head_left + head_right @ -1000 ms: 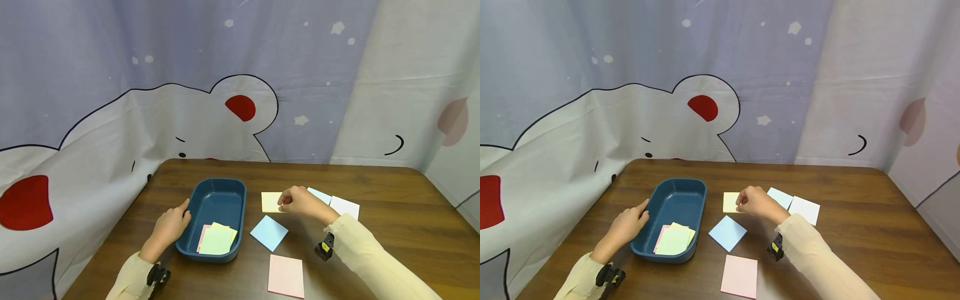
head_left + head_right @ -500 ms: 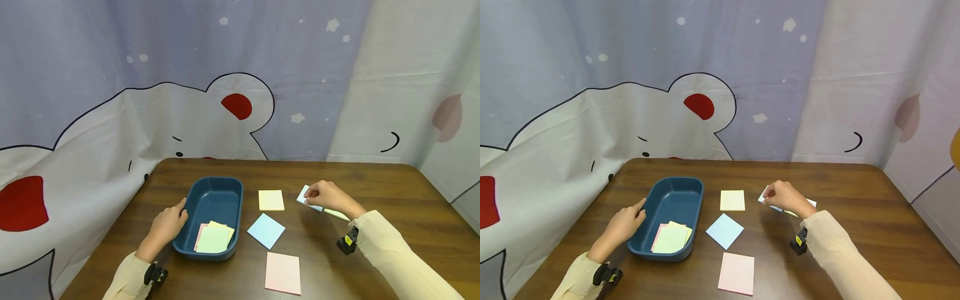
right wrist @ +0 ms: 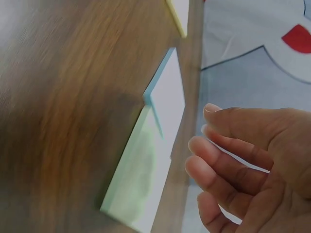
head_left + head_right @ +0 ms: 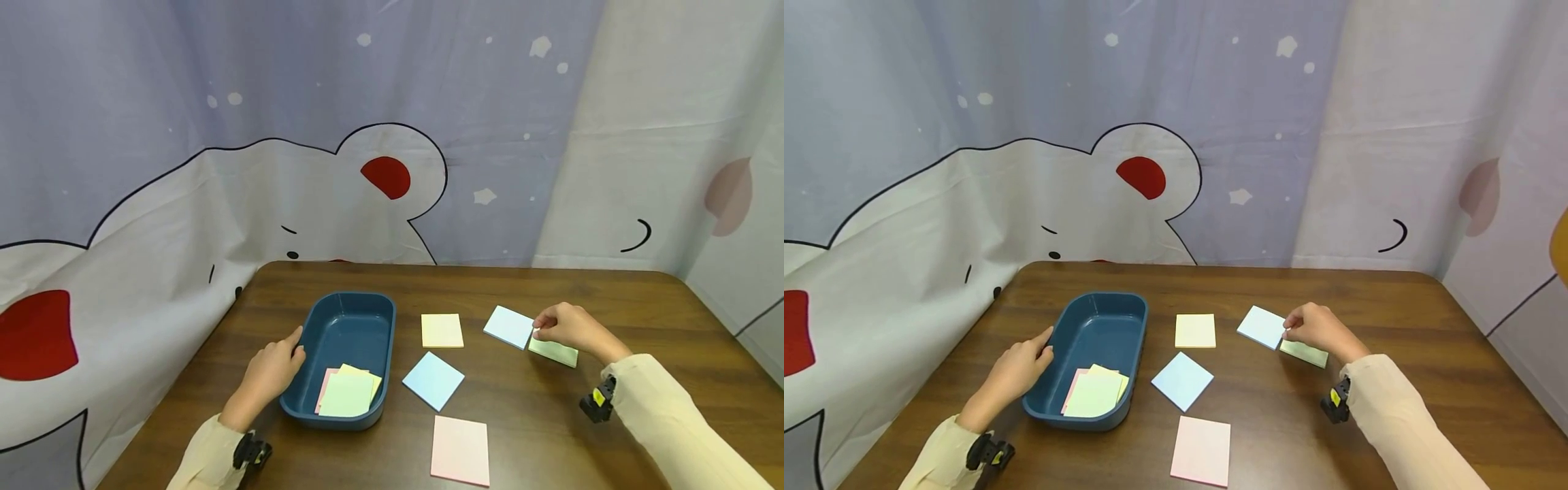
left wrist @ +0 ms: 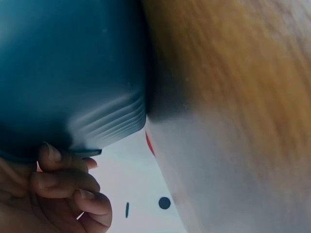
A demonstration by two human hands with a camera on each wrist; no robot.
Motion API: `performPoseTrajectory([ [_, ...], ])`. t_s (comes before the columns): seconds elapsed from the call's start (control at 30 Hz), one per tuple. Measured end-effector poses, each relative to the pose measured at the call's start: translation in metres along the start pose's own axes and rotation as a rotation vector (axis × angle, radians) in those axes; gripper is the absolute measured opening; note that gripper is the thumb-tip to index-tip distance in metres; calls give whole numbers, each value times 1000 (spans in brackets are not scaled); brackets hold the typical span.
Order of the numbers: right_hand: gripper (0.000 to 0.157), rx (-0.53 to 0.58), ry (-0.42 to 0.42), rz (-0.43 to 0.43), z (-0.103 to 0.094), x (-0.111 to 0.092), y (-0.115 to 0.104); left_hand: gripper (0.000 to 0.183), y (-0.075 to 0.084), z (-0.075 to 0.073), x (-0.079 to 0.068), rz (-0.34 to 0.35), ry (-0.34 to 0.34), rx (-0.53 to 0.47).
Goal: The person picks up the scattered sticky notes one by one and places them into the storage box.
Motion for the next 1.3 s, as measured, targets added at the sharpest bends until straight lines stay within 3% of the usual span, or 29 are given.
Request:
performPoseTrajectory([
  [0.53, 42, -5, 20, 102, 0, 0, 49, 52, 0, 0, -1, 6, 1, 0],
  [0.87, 57, -33, 10, 135, 3, 2, 56, 52, 0, -1, -1, -8, -6, -4],
  [1.3, 51, -60, 22, 115, 7, 8, 55, 52, 0, 0, 0, -10, -8, -7],
])
Point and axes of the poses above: each hand's wrist, its own x-axis towards the middle knuckle, its own z-axis out of the palm, y = z × x, the point moved 3 cm from there along x, towards the middle knuckle, and after that the axes turned 13 degrees about z, right-handed, at the moved point
